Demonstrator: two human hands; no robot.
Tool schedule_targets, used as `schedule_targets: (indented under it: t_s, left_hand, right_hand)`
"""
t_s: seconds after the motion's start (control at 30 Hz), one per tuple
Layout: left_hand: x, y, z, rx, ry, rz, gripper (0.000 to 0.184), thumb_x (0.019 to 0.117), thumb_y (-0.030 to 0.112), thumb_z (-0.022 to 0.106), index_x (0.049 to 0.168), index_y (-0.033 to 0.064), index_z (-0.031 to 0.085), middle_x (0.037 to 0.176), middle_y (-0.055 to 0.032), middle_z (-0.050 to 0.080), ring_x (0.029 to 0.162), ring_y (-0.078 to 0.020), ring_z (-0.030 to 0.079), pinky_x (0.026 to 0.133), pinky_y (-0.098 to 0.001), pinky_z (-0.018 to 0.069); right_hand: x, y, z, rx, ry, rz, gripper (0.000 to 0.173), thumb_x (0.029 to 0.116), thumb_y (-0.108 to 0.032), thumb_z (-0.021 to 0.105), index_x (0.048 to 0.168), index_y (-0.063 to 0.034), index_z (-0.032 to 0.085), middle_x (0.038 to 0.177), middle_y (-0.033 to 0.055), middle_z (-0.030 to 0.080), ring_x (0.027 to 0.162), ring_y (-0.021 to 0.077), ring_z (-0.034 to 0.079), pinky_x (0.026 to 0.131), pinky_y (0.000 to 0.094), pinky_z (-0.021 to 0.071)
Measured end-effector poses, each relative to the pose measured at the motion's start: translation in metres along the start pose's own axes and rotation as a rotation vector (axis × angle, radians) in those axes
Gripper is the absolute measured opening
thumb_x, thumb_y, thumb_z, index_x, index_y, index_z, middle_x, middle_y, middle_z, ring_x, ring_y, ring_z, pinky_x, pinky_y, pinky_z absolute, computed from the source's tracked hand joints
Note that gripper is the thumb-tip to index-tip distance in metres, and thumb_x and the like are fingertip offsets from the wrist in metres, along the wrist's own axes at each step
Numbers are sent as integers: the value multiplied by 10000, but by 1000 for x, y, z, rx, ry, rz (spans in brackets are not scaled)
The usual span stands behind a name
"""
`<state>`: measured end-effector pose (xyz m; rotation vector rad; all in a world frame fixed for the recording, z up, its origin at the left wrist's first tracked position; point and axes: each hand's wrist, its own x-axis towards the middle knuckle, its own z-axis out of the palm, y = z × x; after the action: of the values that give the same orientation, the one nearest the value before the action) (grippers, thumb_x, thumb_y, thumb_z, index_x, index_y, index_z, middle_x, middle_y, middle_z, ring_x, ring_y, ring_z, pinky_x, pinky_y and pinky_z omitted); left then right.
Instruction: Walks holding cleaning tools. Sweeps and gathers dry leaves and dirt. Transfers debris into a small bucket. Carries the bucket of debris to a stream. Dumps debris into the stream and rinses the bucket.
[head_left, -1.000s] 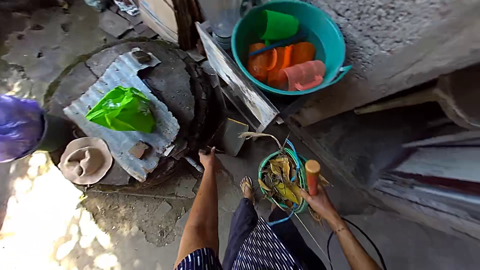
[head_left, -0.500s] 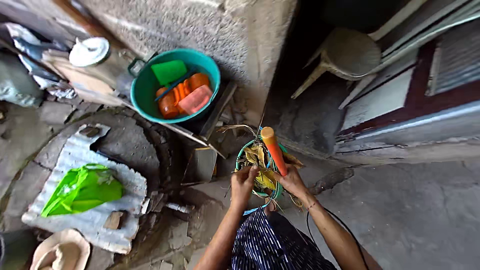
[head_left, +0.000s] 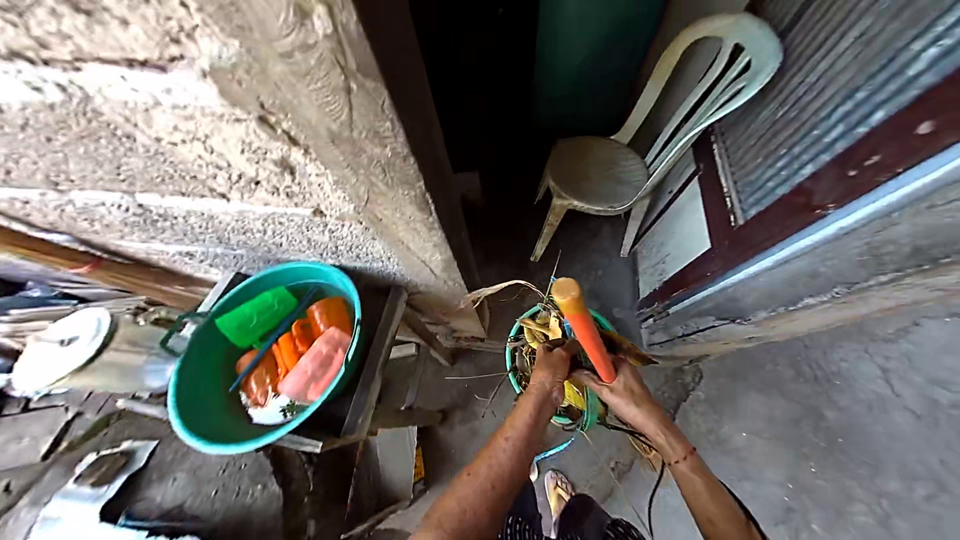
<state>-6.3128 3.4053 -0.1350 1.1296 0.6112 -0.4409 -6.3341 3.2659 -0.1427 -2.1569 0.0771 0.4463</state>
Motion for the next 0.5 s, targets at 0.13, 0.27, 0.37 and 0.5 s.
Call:
schedule_targets:
  t_s: [0.13, 0.27, 0.37, 0.5]
  left_hand:
    - [55, 31, 18, -28, -17, -68, 247, 1036, 153, 605, 1170, -53, 589, 893, -132, 659, 760, -189, 649, 700, -347, 568]
    - [93, 65, 37, -32, -37, -86, 253, 1039, 178, 602, 1144, -52, 604, 865, -138, 683, 737, -200, 675, 683, -341, 583]
    - [121, 95, 51, -67, -32, -69, 244, 1040, 170, 597, 1122, -59, 617, 858, -145, 688, 748, -214, 686, 693, -349, 593]
    - [163, 136, 60, -127, 21, -23, 226, 1040, 145, 589, 1100, -70, 615, 841, -153, 695, 736, -226, 700, 696, -356, 607]
  right_hand:
    - [24, -10, -40, 99, 180, 6, 449, 949, -286, 731, 1242, 42, 643, 1021, 164, 728, 848, 247, 713, 799, 455, 595]
    - [36, -20, -77, 135, 436, -74, 365, 962, -226, 691, 1196, 51, 646, 901, 120, 694, 666, 142, 643, 639, 354, 575]
    - [53, -33, -101, 136, 562, -137, 289, 954, -206, 664, 1122, 28, 665, 836, 29, 670, 636, 17, 585, 601, 217, 523]
    - [98, -49, -125, 111, 630, -153, 275, 953, -191, 649, 1100, 41, 668, 833, 45, 666, 643, 15, 578, 622, 216, 520]
